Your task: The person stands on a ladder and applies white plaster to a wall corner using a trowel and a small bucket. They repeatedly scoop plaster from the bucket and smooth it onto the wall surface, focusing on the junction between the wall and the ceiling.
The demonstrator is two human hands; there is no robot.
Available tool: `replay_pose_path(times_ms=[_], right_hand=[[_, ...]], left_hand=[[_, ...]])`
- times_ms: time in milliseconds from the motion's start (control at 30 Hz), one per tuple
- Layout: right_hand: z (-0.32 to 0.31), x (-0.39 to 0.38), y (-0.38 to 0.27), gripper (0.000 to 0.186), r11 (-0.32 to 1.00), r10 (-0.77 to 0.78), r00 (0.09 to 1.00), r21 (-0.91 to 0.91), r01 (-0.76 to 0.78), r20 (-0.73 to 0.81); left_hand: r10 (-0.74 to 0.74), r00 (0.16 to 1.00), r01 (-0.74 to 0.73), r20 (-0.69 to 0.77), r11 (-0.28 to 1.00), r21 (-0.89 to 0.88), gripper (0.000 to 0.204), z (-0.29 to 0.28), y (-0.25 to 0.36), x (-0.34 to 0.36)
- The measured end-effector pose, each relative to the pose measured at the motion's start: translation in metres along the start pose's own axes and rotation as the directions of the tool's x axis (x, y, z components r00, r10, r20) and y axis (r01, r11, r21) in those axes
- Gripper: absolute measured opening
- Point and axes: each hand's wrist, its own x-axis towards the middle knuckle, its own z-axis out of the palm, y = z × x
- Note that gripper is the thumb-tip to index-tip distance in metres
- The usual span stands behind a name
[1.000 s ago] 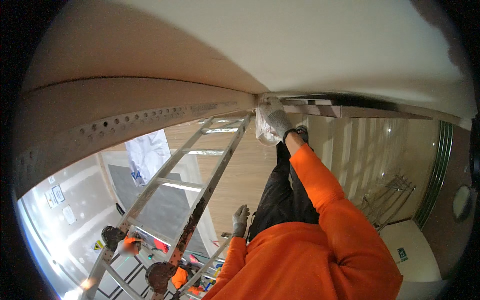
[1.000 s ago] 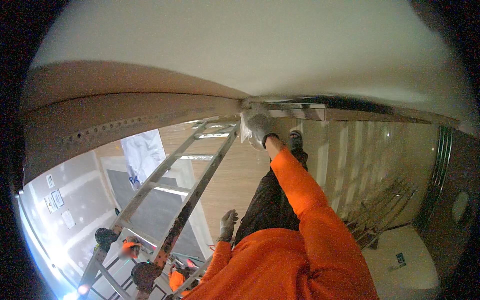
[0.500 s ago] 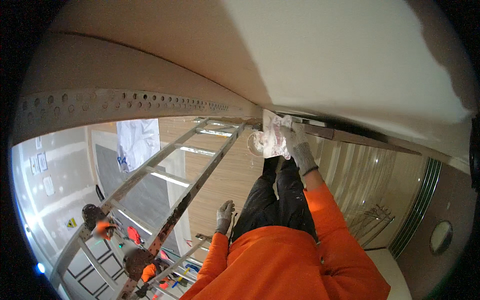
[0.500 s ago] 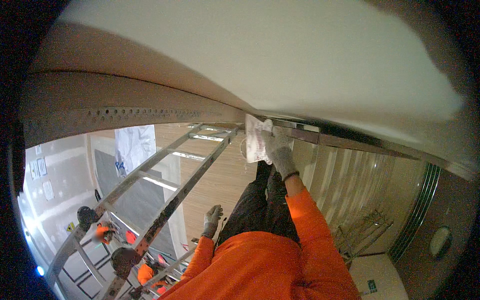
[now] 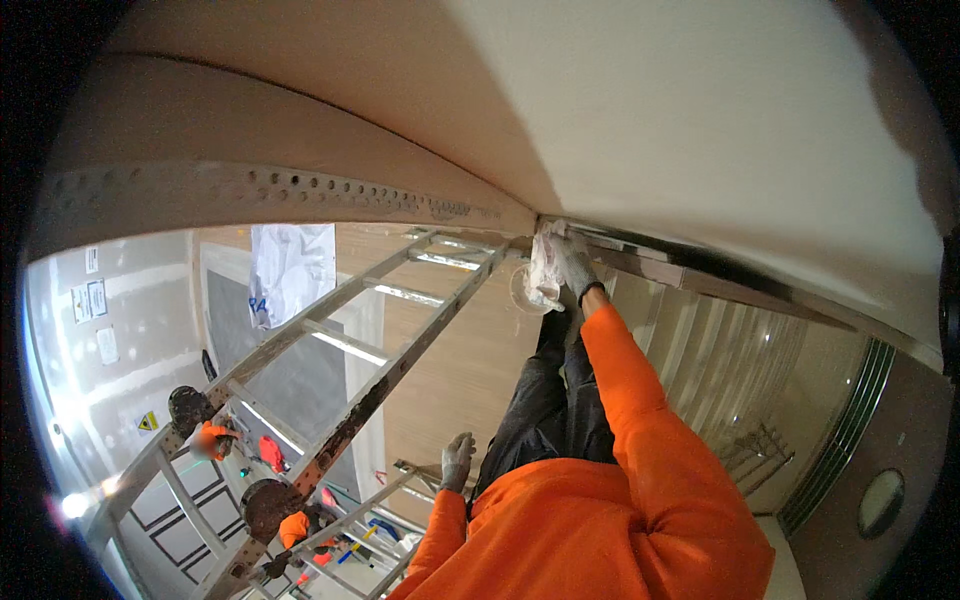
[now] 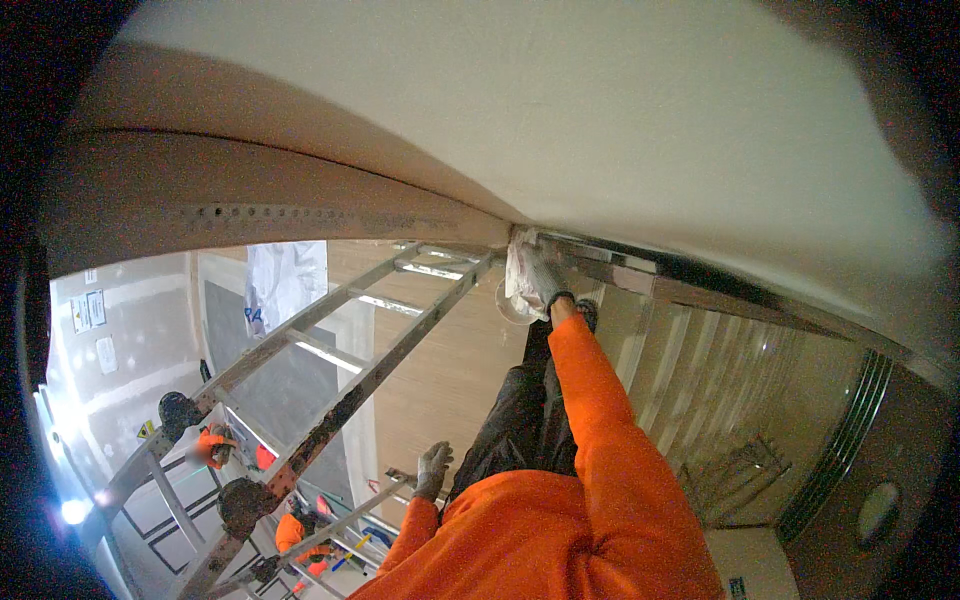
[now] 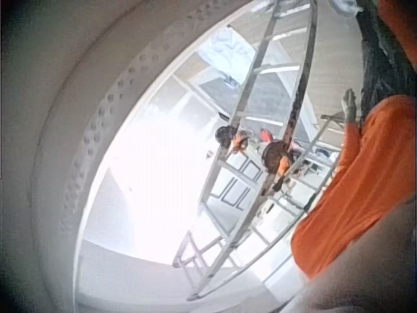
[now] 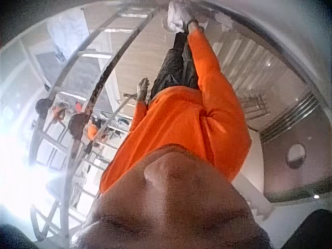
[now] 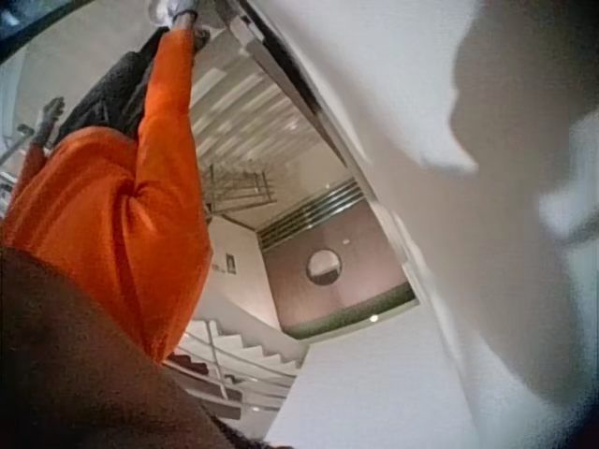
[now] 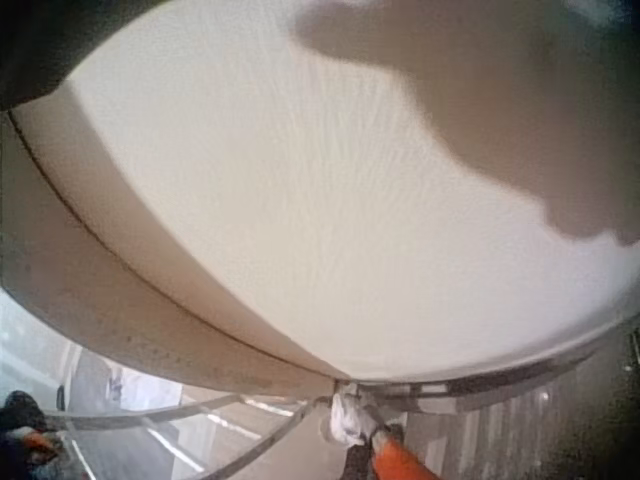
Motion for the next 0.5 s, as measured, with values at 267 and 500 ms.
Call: replay_pose_path(times_ms=[267,500], right_hand=[[-0.033,-0.087,-0.127,0.041,0.919,-0.056,0.989,0.394,-0.002,0.134],[-0.041,-0.139,-0.202,0.03,0.938,-0.105,0.993,0.336,0.083,0.049]], left_hand=[[0.069,0.997,-0.068,0.016,0.996,-0.063,0.037,0.01,-0.037,0.011],[0.214,0.976,-0.214,0.033,0.977,-0.021,0.039,0.012,-0.001,0.026]])
